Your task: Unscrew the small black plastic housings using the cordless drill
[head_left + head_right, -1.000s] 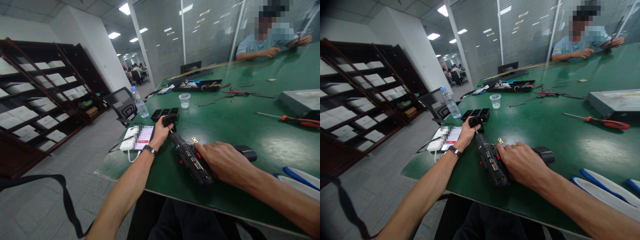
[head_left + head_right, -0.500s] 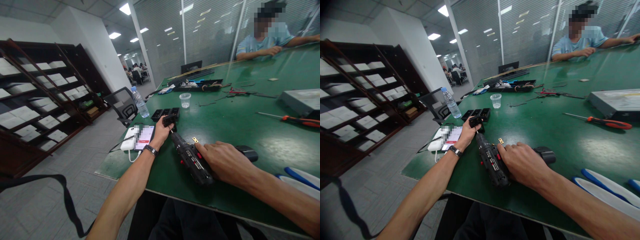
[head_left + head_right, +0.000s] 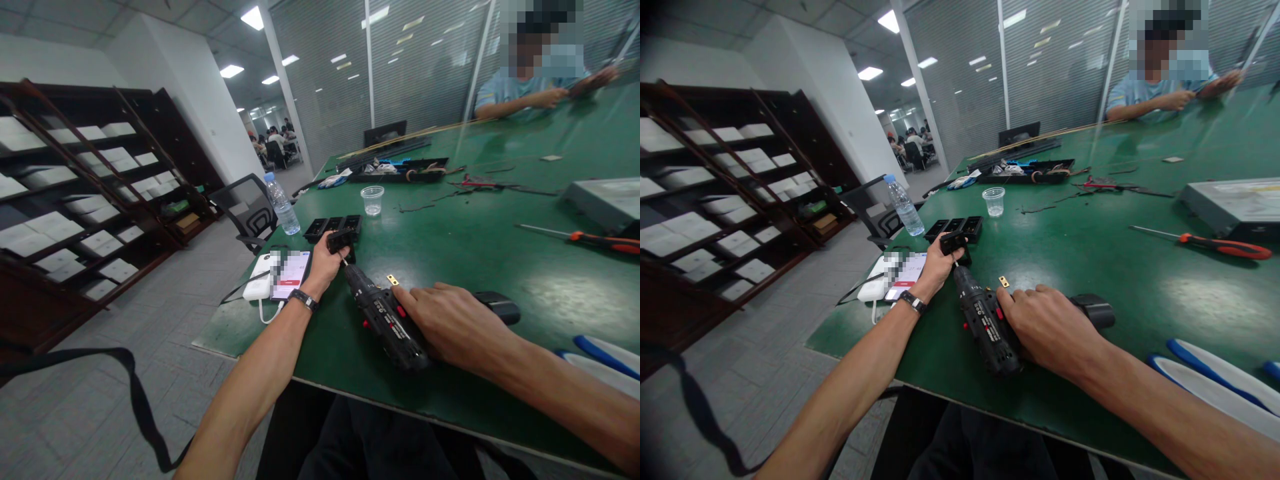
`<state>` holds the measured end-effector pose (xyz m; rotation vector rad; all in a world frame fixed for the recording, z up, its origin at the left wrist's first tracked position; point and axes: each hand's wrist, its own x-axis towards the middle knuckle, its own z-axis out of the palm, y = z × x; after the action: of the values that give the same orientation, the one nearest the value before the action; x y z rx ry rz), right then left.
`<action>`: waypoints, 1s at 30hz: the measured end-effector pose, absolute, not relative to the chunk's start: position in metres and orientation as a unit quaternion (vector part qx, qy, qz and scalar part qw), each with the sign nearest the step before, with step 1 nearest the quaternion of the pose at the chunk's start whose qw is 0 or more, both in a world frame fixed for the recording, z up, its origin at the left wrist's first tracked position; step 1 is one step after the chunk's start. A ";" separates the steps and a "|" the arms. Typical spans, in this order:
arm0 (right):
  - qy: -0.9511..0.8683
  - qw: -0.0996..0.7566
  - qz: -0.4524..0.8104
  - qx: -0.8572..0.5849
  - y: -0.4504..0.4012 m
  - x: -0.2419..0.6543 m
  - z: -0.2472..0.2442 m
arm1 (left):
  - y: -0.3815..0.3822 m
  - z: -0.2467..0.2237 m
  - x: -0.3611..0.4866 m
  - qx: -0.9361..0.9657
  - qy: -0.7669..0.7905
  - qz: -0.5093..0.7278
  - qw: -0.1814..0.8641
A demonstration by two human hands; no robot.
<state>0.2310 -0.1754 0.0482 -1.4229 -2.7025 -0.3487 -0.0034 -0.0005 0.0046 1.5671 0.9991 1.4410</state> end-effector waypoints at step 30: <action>-0.880 0.049 -0.119 -0.457 -0.174 0.231 0.043 | 0.003 0.002 -0.004 0.616 0.391 0.564 0.387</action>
<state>0.2313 -0.1743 0.0428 -1.3934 -2.6809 -0.3622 -0.0044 0.0029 0.0021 1.5678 0.9942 1.4370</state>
